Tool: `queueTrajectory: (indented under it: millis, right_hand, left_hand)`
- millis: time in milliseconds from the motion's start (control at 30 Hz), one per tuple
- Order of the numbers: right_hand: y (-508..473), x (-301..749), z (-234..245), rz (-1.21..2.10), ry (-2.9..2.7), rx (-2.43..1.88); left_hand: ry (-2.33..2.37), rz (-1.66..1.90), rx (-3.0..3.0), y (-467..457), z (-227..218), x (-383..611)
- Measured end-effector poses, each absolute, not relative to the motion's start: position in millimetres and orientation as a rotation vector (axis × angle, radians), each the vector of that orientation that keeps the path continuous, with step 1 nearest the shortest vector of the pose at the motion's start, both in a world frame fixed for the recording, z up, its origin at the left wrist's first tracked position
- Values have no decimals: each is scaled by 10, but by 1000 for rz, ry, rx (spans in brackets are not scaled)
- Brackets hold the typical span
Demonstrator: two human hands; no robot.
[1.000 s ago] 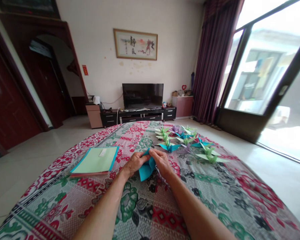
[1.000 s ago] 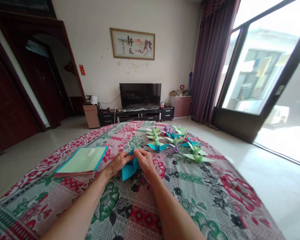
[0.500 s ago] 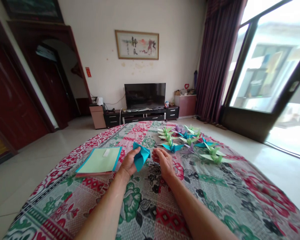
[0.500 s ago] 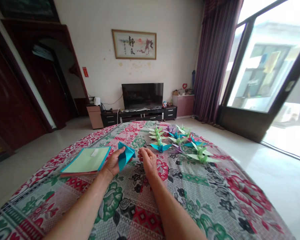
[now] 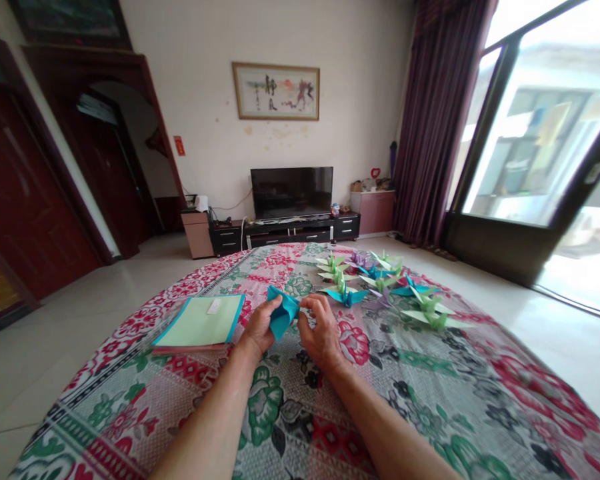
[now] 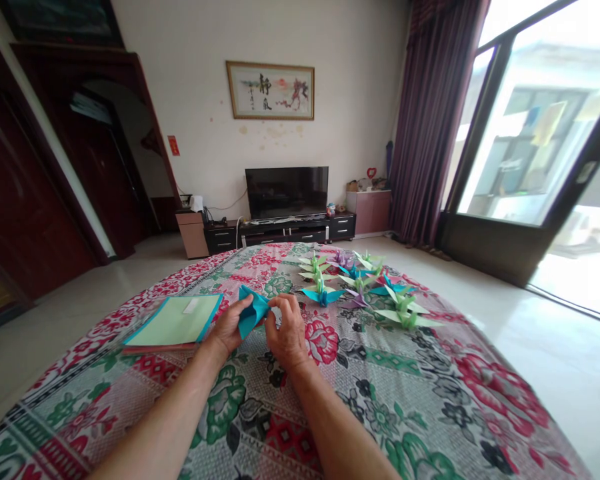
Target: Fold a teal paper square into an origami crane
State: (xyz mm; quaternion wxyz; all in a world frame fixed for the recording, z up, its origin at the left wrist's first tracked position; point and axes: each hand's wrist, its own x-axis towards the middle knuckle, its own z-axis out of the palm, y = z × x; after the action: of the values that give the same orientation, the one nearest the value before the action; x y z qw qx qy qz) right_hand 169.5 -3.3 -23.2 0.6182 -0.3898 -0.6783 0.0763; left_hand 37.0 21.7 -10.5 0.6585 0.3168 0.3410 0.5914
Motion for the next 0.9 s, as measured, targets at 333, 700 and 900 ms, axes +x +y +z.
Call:
queueTrajectory:
  millis: [333, 700, 900]
  right_hand:
    - [54, 1759, -269, 480, -1368, -1168]
    - [154, 1772, -403, 593, -1354, -1157]
    - [204, 1793, -444, 566, -1398, -1165]
  left_hand:
    - [809, 1412, 922, 246, -140, 420]
    - [930, 1376, 1163, 229, -115, 402]
    - [970, 1349, 1221, 242, -142, 371]
